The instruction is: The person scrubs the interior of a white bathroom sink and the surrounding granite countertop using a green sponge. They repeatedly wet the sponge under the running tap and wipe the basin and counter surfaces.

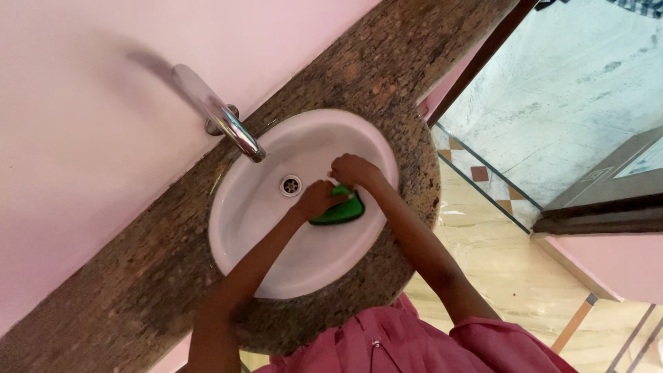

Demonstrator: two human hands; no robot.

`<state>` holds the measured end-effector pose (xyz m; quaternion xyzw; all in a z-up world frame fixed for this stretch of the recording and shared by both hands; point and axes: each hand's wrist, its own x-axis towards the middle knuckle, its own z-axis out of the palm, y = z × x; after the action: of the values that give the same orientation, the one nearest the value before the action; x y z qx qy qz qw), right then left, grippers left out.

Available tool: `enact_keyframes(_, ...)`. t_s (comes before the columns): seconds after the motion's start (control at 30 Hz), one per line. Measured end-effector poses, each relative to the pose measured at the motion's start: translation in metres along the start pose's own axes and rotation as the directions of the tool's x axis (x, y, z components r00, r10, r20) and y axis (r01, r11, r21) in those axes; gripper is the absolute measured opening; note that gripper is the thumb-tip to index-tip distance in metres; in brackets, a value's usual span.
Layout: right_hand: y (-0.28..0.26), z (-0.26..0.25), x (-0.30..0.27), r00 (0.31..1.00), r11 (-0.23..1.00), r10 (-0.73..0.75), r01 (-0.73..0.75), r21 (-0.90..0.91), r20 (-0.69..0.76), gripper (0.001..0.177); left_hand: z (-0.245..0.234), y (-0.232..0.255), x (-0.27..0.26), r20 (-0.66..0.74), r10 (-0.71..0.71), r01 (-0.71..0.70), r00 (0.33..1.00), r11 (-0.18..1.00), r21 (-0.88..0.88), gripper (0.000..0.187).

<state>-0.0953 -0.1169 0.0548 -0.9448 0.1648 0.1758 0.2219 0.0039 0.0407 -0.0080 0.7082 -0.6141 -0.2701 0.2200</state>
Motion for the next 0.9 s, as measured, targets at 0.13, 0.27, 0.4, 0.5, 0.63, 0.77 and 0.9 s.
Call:
enact_keyframes(0.13, -0.022, -0.012, -0.015, 0.919, 0.966, 0.129, -0.202, 0.162, 0.372, 0.058, -0.003, 0.026, -0.025, 0.328, -0.107, 0.154, 0.939, 0.981, -0.120, 0.075)
enact_keyframes(0.27, -0.021, 0.011, 0.001, 0.999, 0.997, 0.038, -0.036, -0.066, 0.030, 0.046, -0.002, 0.031, -0.019, -0.188, 0.189, -0.211, 0.964, 0.971, -0.108, 0.047)
enact_keyframes(0.4, 0.010, 0.032, 0.028, 0.958, 0.997, 0.073, -0.076, -0.002, -0.279, 0.034, 0.004, 0.021, 0.023, -0.337, -0.021, 0.097, 0.941, 0.973, 0.210, 0.038)
enact_keyframes(0.5, 0.032, 0.037, 0.044, 0.913, 0.999, -0.016, 0.027, 0.023, -0.408, 0.029, -0.004, 0.008, 0.046, -0.343, -0.087, 0.186, 0.935, 0.945, 0.267, 0.037)
enact_keyframes(0.63, 0.031, 0.033, 0.045, 0.915, 0.998, -0.018, 0.044, 0.055, -0.402, 0.032, -0.003, 0.002, 0.044, -0.418, -0.008, 0.121, 0.908, 0.963, 0.243, 0.036)
enact_keyframes(0.77, 0.016, 0.007, 0.020, 0.981, 0.989, 0.125, -0.113, 0.091, -0.147, 0.046, -0.005, 0.011, 0.034, -0.255, -0.060, 0.112, 0.965, 0.974, 0.195, 0.049)
enact_keyframes(0.9, -0.003, 0.000, -0.002, 0.981, 0.983, 0.147, -0.159, 0.094, 0.126, 0.053, 0.000, 0.025, -0.007, -0.138, 0.154, -0.162, 0.978, 0.985, -0.053, 0.053)
